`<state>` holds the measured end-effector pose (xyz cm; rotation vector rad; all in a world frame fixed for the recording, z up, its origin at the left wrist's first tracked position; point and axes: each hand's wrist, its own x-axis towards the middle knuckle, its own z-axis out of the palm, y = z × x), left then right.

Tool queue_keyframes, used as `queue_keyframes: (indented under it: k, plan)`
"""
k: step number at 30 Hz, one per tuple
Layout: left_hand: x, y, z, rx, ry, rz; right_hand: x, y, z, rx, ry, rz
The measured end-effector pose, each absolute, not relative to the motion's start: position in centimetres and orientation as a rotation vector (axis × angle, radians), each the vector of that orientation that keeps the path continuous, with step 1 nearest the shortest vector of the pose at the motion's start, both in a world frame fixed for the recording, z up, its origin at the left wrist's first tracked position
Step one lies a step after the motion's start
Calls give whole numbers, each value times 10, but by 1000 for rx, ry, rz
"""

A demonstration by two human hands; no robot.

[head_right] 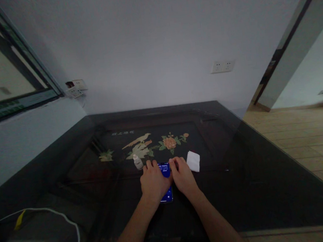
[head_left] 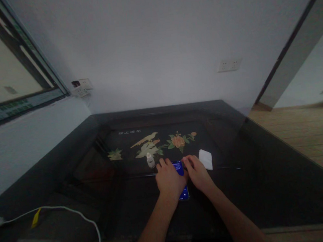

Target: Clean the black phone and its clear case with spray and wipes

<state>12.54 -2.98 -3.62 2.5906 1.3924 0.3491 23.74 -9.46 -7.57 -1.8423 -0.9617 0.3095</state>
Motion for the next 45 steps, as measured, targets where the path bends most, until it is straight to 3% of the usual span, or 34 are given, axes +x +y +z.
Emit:
queue_keyframes:
  k: [20, 30, 36, 40, 45]
  plan:
    - [62, -18, -30, 2437, 1142, 530, 236, -97, -73, -1792, -871, 426]
    - [39, 13, -50, 2196, 816, 430, 237, -97, -75, -1802, -839, 492]
    - [61, 19, -22, 2231, 606, 476, 235, -98, -70, -1819, -893, 442]
    - [72, 30, -6, 2396, 362, 695, 238, -103, -56, -1863, -975, 256]
    - [55, 59, -25, 2404, 399, 1223, 259, -116, -37, -1946, -1024, 111]
